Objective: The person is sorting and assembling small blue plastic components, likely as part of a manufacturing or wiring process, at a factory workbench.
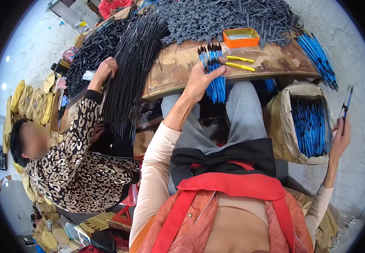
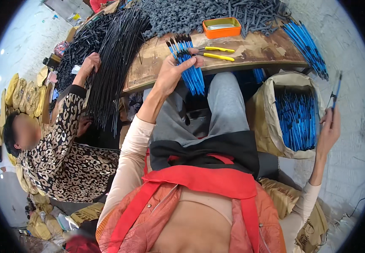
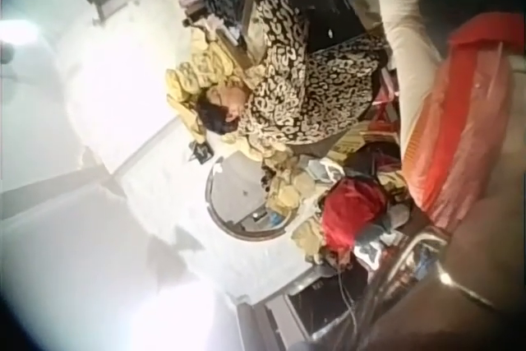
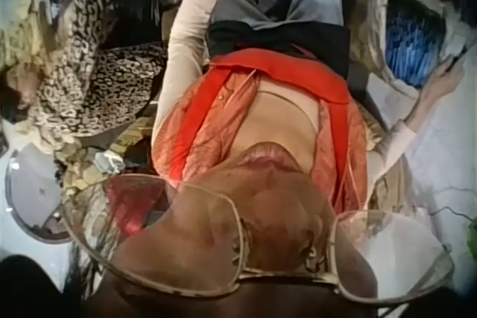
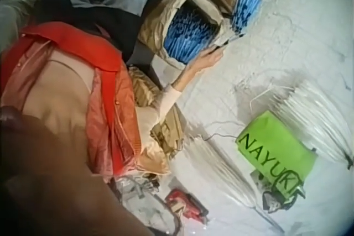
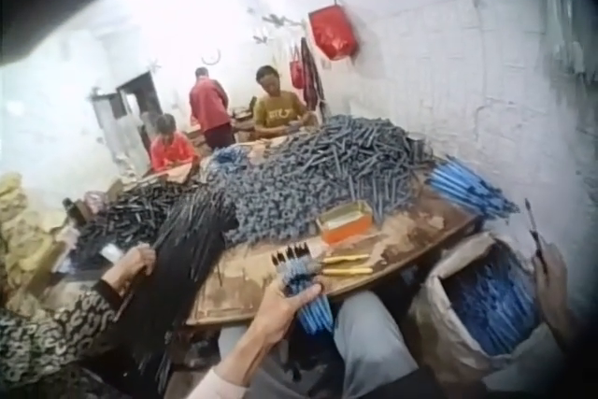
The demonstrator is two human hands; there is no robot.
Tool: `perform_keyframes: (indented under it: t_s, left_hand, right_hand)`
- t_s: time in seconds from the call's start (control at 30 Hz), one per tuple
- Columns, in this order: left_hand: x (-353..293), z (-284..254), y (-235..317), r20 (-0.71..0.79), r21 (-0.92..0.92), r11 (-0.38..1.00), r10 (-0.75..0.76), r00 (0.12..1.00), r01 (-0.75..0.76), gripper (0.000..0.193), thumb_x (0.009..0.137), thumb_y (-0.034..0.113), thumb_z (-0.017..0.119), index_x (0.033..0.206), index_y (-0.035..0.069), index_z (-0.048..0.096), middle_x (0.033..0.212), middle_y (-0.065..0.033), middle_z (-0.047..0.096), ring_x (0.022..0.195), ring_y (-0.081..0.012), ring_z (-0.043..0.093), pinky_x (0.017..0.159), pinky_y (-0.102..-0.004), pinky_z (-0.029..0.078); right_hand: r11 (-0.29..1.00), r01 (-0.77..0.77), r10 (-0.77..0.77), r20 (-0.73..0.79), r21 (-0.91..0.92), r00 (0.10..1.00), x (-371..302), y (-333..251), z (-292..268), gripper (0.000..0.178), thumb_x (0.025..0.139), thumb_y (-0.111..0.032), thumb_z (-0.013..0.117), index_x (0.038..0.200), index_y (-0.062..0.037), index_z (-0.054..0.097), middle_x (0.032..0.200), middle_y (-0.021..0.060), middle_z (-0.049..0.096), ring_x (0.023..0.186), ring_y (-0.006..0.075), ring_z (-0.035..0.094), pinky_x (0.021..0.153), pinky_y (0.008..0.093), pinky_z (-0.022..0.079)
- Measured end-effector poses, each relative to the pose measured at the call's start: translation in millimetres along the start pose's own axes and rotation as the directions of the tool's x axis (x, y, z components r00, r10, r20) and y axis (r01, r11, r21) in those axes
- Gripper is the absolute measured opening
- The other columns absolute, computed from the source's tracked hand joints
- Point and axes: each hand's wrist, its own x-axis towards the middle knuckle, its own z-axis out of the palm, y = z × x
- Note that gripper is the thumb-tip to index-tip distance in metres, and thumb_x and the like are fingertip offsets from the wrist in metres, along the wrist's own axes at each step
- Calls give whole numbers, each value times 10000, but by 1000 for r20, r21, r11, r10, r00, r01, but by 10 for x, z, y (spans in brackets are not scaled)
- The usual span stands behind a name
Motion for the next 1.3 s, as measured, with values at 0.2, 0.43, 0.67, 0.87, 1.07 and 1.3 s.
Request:
perform_keyframes:
  t_s: [0.2, 0.43, 0.67, 0.87, 1.07, 1.3]
  left_hand:
    - [-243, 194, 158, -122, -45, 999, -8, 993, 2, 227, 916, 96, 648, 1098, -27, 588, 975, -158, 694, 859, -212, 688, 777, -323, 564]
    - [-771, 266, 281, -222, -58, 996, -73, 972, 62, 294, 940, 188, 647, 1169, 17, 584, 1071, -173, 687, 962, -242, 693, 766, -307, 557]
    - [-786, 456, 149, -391, 61, 995, 95, 916, -77, 361, 837, 105, 753, 1149, 23, 591, 952, -72, 690, 825, -143, 664, 688, -251, 526]
    - [-655, 282, 44, -417, -112, 991, 25, 909, -79, 185, 874, 30, 677, 1041, -1, 603, 798, -76, 664, 664, -157, 644, 633, -265, 523]
    - [-713, 173, -92, -422, -186, 965, -251, 871, 187, 358, 892, 3, 639, 1237, -9, 542, 1023, -181, 703, 886, -239, 709, 703, -309, 564]
    - [-242, -117, -304, -199, 61, 998, -9, 980, 22, 445, 928, 63, 602, 1356, 22, 486, 1188, -186, 650, 1138, -261, 617, 962, -362, 491]
  right_hand:
    - [690, -124, 60, 115, 713, 992, 342, -287, 482, 242, 1049, -300, 433, 952, -94, 515, 764, -47, 419, 632, 40, 369, 541, 199, 315]
    - [-12, -830, -203, 811, 558, 549, 93, -1632, 1914, 278, 1020, -288, 501, 1241, -126, 547, 725, -87, 420, 548, -9, 332, 443, 157, 261]
    - [266, -747, -316, 787, 610, 530, -240, -2219, 2031, 386, 1016, -195, 489, 1383, -78, 474, 767, -30, 467, 553, 25, 370, 452, 173, 294]
    - [333, -580, -476, 663, 744, 577, -379, -2216, 2647, 394, 1007, -121, 488, 1386, -27, 434, 867, 32, 552, 742, 100, 522, 670, 233, 445]
    - [743, -61, -538, 649, 666, 537, 48, -1937, 2810, 330, 985, -190, 542, 1266, -15, 554, 1057, 100, 626, 1024, 198, 591, 884, 317, 464]
    - [745, 497, -658, 370, 445, 656, 1664, -1473, 3583, 187, 894, -118, 616, 1026, 5, 664, 950, 167, 675, 889, 299, 659, 784, 341, 506]
